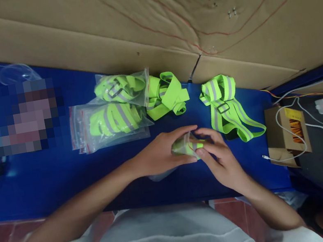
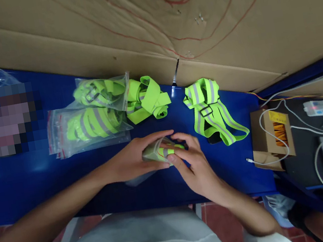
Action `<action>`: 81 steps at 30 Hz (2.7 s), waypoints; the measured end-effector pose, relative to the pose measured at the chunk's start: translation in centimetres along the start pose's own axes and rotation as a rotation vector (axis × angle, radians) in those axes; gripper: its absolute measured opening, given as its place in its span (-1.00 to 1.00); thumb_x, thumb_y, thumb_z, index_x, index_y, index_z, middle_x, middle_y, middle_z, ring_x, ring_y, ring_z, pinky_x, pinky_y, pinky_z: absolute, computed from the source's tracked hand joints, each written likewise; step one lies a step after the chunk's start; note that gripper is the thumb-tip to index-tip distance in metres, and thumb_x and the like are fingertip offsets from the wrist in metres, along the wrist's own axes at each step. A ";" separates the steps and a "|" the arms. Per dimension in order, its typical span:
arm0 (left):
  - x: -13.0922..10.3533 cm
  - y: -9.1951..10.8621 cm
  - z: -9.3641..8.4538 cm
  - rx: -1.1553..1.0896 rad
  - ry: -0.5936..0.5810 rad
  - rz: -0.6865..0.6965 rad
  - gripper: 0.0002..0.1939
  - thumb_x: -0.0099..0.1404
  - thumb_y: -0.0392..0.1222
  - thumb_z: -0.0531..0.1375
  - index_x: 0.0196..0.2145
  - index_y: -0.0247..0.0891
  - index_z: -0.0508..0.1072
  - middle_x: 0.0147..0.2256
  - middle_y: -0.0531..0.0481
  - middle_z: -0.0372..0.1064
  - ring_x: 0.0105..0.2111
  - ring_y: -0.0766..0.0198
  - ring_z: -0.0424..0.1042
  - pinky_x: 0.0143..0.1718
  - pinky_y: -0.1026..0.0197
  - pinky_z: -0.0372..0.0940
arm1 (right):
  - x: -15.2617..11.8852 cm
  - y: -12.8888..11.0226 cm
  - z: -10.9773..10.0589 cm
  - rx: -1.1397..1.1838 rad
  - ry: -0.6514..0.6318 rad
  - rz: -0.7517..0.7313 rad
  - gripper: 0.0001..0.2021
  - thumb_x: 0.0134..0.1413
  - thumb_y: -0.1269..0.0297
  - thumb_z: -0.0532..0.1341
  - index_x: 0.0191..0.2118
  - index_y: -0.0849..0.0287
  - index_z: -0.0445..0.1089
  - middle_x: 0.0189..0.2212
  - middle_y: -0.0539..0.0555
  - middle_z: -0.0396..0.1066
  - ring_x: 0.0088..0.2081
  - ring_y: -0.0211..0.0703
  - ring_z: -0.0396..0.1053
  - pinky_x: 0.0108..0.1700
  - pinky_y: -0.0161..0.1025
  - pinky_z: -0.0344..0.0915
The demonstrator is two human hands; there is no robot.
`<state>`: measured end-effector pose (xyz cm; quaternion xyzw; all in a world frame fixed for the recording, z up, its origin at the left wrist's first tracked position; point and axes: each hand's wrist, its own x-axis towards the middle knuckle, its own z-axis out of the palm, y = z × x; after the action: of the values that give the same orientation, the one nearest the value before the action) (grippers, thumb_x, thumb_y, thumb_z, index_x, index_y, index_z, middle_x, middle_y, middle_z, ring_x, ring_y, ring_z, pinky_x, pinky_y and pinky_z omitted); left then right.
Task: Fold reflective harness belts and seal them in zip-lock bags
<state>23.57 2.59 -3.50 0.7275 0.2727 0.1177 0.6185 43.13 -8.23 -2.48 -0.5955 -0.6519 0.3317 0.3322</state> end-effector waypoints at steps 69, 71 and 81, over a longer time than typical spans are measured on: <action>-1.4 -4.9 0.7 -0.220 0.607 -0.049 -0.67 0.36 0.07 0.30 -0.32 -0.28 0.58 -0.36 -0.01 0.53 -0.38 0.27 0.45 -0.34 0.30 0.32 | 3.3 4.4 2.8 0.372 0.061 0.264 -0.72 0.22 0.00 0.31 -0.32 0.13 0.44 -0.48 -0.01 0.42 -0.44 -0.23 0.34 -0.34 -0.28 0.25; -1.4 -5.0 0.7 -0.200 0.611 -0.038 -0.69 0.37 0.05 0.29 -0.30 -0.28 0.59 -0.36 -0.01 0.54 -0.38 0.29 0.44 -0.35 0.31 0.31 | 3.2 4.3 2.9 0.346 0.070 0.267 -0.72 0.23 0.02 0.30 -0.33 0.13 0.43 -0.50 -0.03 0.39 -0.47 -0.25 0.30 -0.38 -0.29 0.21; -1.4 -5.0 0.3 -0.235 0.534 -0.083 -0.64 0.36 0.10 0.30 -0.22 -0.28 0.66 -0.26 -0.08 0.62 -0.29 0.20 0.55 -0.27 0.29 0.40 | 3.3 4.8 2.0 0.369 0.006 0.249 -0.79 0.22 0.07 0.35 -0.19 0.09 0.55 -0.36 -0.01 0.52 -0.37 -0.21 0.41 -0.30 -0.29 0.30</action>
<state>21.35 2.04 -8.15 0.5823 0.4398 0.3103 0.6093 43.89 -4.66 -7.44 -0.6015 -0.5006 0.4821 0.3940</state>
